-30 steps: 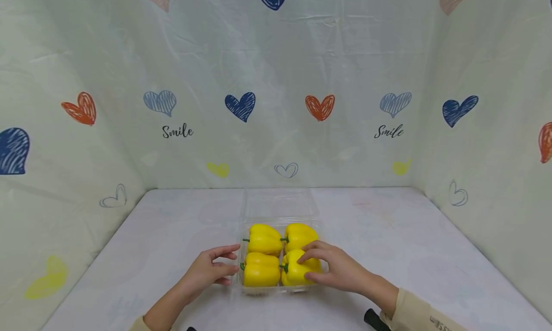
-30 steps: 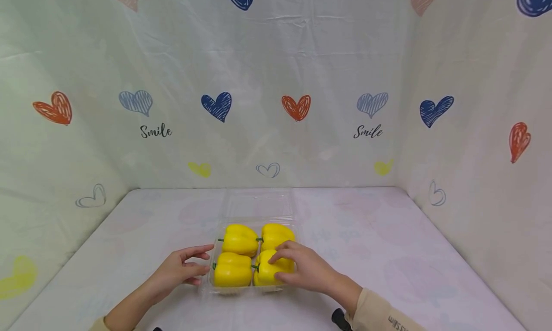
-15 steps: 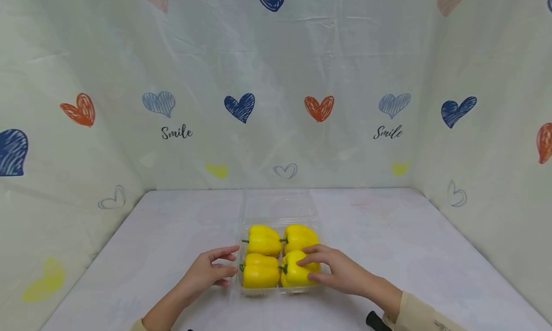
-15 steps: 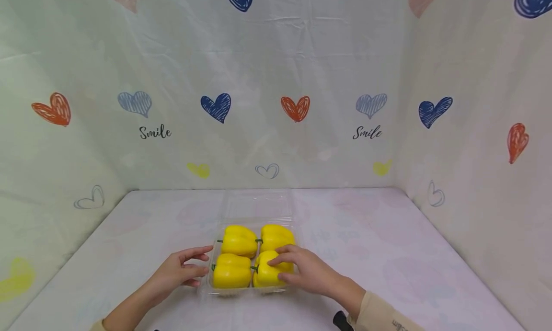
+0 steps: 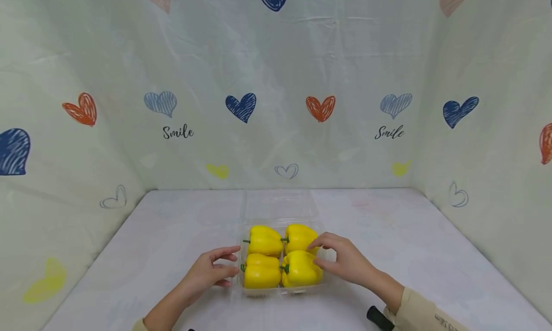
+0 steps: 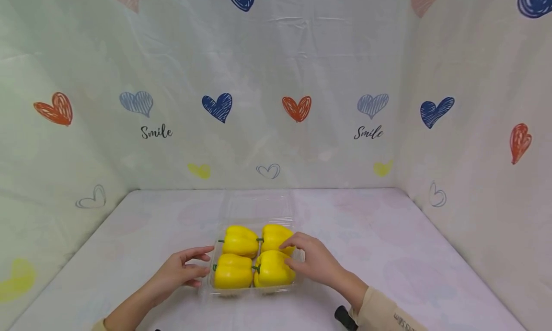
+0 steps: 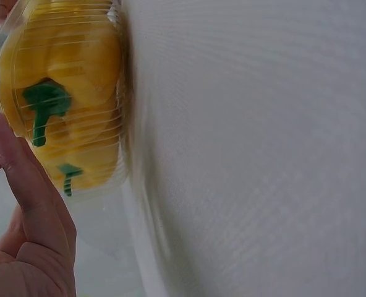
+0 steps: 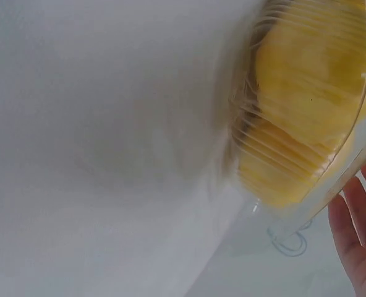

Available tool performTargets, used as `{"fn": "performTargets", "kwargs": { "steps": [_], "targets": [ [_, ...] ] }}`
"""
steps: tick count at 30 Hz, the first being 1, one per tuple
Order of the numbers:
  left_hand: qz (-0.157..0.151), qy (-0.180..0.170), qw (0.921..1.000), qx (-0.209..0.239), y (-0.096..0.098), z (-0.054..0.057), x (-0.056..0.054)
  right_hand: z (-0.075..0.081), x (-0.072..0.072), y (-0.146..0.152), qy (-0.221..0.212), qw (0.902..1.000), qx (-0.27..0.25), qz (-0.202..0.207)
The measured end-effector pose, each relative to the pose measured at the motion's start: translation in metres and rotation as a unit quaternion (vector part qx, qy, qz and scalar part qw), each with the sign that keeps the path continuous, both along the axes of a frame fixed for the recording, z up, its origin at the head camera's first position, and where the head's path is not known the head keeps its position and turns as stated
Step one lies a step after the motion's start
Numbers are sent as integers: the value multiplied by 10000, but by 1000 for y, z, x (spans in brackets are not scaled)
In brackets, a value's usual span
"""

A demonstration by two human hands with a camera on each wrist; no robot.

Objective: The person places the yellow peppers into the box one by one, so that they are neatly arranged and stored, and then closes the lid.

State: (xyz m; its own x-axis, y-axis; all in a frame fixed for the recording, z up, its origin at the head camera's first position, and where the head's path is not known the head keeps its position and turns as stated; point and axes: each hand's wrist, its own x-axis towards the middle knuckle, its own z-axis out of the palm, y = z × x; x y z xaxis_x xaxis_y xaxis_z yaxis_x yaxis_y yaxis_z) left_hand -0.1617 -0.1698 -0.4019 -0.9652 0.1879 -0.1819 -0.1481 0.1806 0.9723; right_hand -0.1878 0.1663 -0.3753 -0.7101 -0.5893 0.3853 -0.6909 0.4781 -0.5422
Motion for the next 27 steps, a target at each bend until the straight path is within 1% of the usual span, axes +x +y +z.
{"fn": "performTargets", "kwargs": {
  "steps": [4, 7, 14, 22, 27],
  "targets": [
    [1, -27, 10000, -35, 0, -1, -1, 0, -7, 3, 125, 9995, -119, -274],
    [0, -17, 10000, -47, 0, -1, -1, -1, -12, 5, 140, 9988, -178, -436],
    [-31, -14, 10000, -10, 0, 0, -1, -4, -21, 7, 224, 9969, -302, -691],
    [12, 13, 10000, -8, 1, 1, 0, -6, -32, 9, 167, 9937, -502, -985],
    [143, 50, 9999, -54, 2, 1, -2, -10, -39, 12, 1, 9905, -699, -1183]
  ]
}}
